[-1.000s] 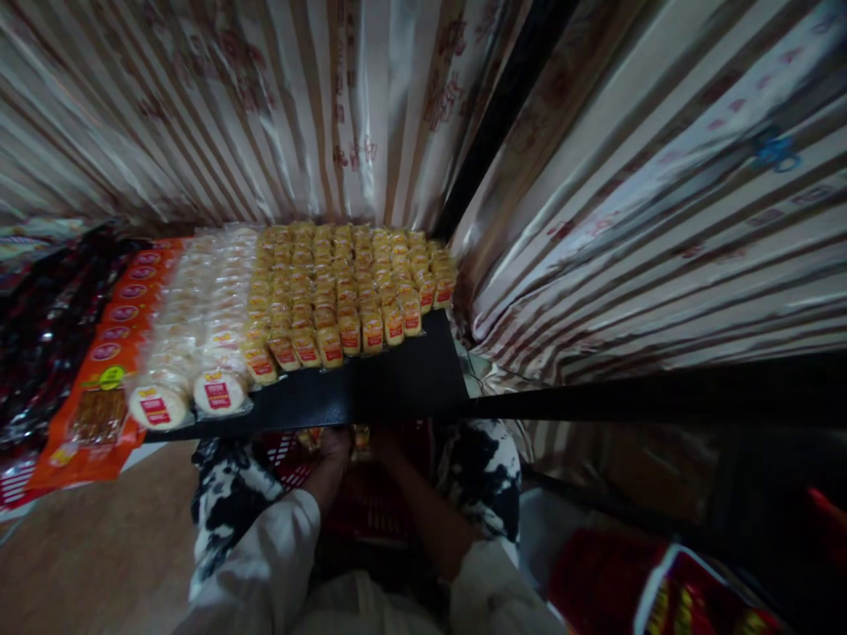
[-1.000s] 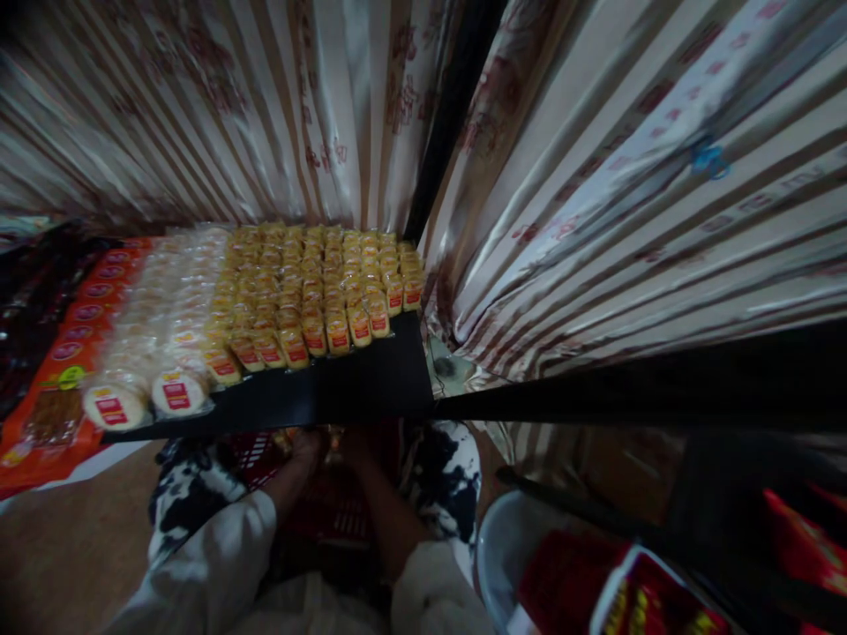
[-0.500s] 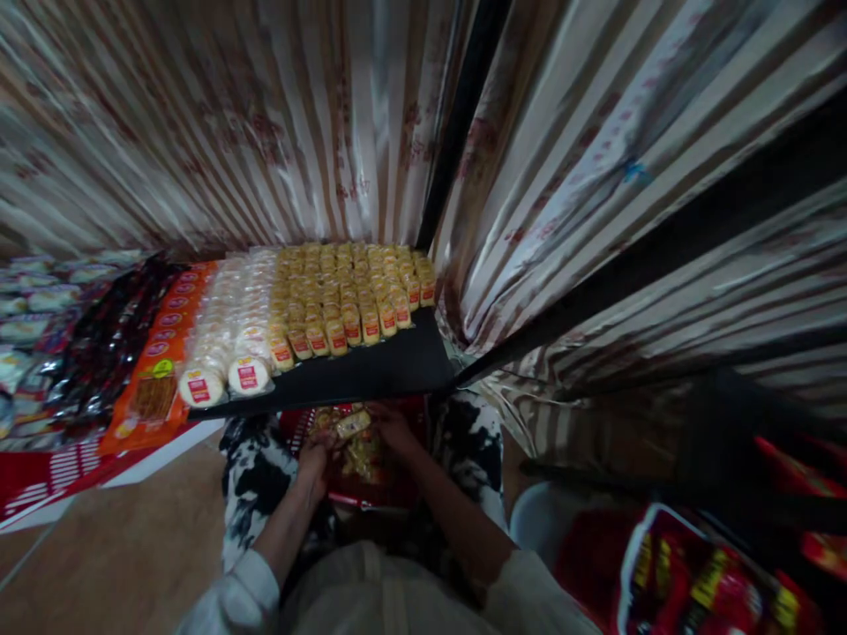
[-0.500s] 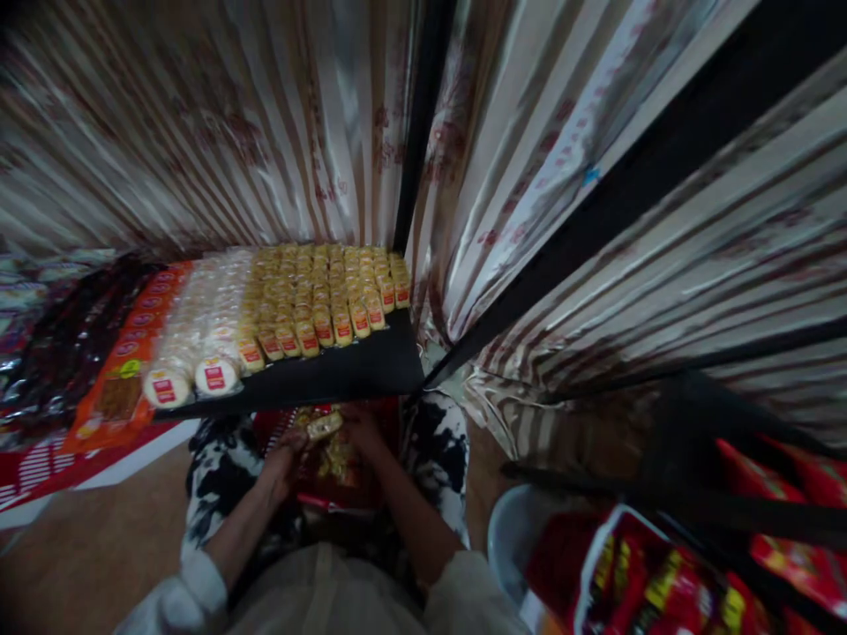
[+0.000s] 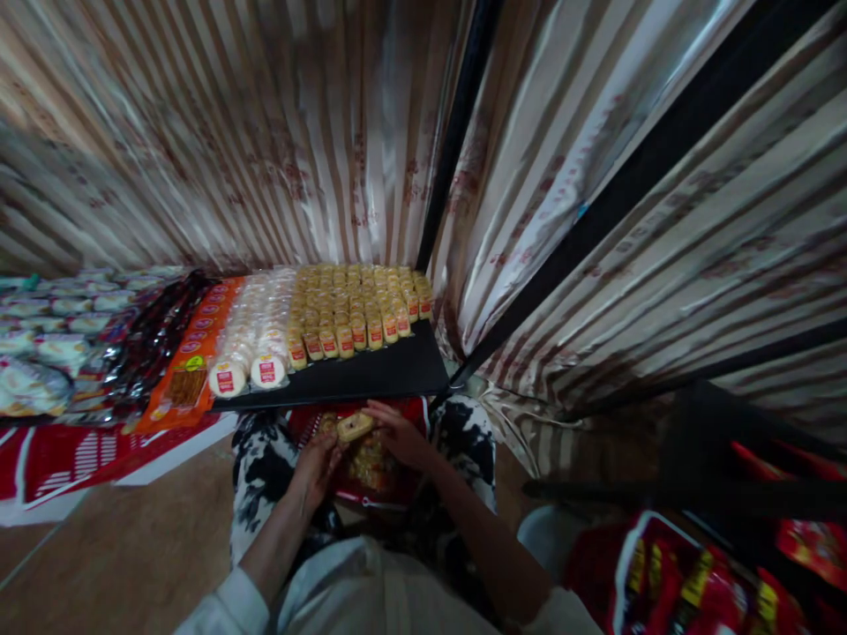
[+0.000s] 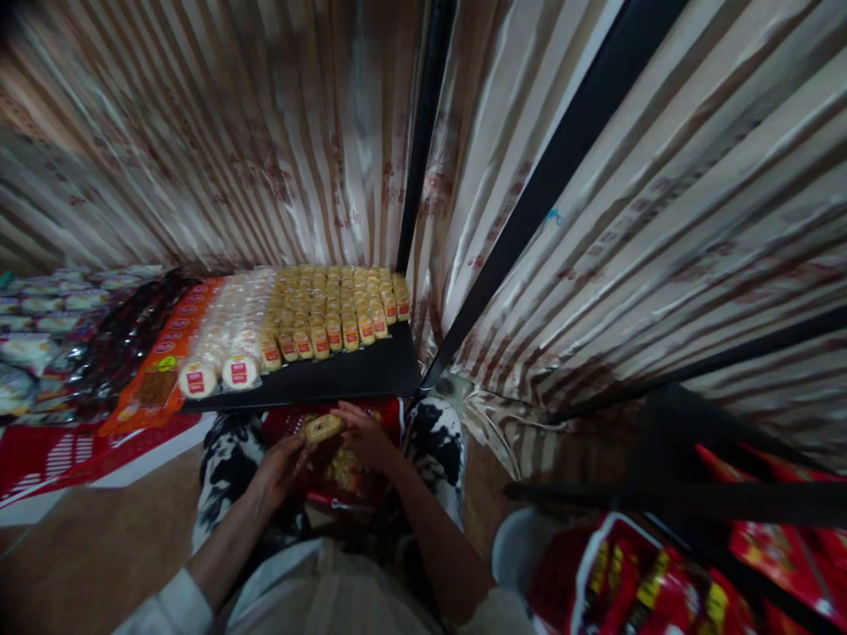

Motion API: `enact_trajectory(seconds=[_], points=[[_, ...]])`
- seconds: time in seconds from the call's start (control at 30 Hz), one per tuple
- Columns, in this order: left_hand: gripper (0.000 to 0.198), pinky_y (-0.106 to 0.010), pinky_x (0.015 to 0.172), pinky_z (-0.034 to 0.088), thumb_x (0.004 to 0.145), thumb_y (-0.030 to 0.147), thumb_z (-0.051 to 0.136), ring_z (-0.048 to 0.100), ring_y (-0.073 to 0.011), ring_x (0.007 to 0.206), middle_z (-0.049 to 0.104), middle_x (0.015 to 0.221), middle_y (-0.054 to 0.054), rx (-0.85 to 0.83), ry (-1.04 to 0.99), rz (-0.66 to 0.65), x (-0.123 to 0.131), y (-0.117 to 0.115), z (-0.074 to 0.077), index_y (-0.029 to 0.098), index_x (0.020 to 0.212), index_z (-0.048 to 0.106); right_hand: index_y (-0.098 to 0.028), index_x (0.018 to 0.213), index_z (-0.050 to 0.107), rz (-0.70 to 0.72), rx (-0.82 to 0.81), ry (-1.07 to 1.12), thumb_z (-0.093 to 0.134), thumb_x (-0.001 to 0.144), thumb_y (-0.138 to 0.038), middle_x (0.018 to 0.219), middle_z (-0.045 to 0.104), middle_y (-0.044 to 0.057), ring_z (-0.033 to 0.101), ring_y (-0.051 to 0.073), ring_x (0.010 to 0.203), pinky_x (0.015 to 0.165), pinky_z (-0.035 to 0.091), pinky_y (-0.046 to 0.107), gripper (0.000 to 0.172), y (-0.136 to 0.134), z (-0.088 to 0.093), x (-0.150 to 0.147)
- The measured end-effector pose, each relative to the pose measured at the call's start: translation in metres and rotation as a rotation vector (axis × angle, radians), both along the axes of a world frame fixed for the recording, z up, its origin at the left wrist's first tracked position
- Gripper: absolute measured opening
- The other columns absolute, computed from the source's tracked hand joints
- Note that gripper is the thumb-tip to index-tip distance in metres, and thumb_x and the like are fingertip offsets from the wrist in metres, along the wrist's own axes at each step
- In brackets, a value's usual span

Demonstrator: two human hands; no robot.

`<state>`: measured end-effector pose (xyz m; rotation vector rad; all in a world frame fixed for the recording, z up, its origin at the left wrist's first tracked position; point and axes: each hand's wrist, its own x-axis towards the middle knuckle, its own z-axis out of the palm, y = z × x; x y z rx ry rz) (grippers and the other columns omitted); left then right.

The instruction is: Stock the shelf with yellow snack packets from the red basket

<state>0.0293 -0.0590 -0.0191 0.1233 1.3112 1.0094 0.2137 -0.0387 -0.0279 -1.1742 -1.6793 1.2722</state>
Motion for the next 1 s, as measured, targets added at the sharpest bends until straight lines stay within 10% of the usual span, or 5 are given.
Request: enact_trajectory(seconds=[0.17,0.5,1.0], points=[[0.024,-0.015,0.042,0.036,0.078,0.016,0.059,0.059,-0.0071,0.048,0.065,0.072,0.0,0.136,0.113,-0.144,0.001,0.009,0.02,0.017,0.101,0.054,-0.02,0.112,0.06,-0.1,-0.209,0.159,0.057,0.071,-0.03,0.12,0.059,0.01,0.063,0.02,0.091,0.077,0.051,0.034,0.042,-0.01,-0.006,0.0],[0.034,-0.018,0.046,0.031,0.059,0.044,0.07,0.046,-0.0053,0.045,0.055,0.055,0.005,0.368,0.315,-0.455,0.018,0.034,0.05,0.014,0.073,0.061,-0.02,0.092,0.063,-0.289,-0.523,0.448,0.055,0.074,-0.05,0.078,0.066,0.001,0.058,0.014,0.062,0.057,0.045,0.025,0.036,-0.021,-0.003,0.002],[0.047,-0.02,0.062,0.042,0.058,0.013,0.062,0.059,-0.0115,0.073,0.066,0.091,-0.002,0.467,0.273,-0.542,0.024,0.038,0.049,0.019,0.106,0.06,-0.017,0.076,0.066,-0.366,-0.251,0.146,0.061,0.069,-0.051,0.057,0.058,-0.003,0.05,0.01,0.051,0.05,0.038,0.021,0.035,0.025,0.033,0.03]])
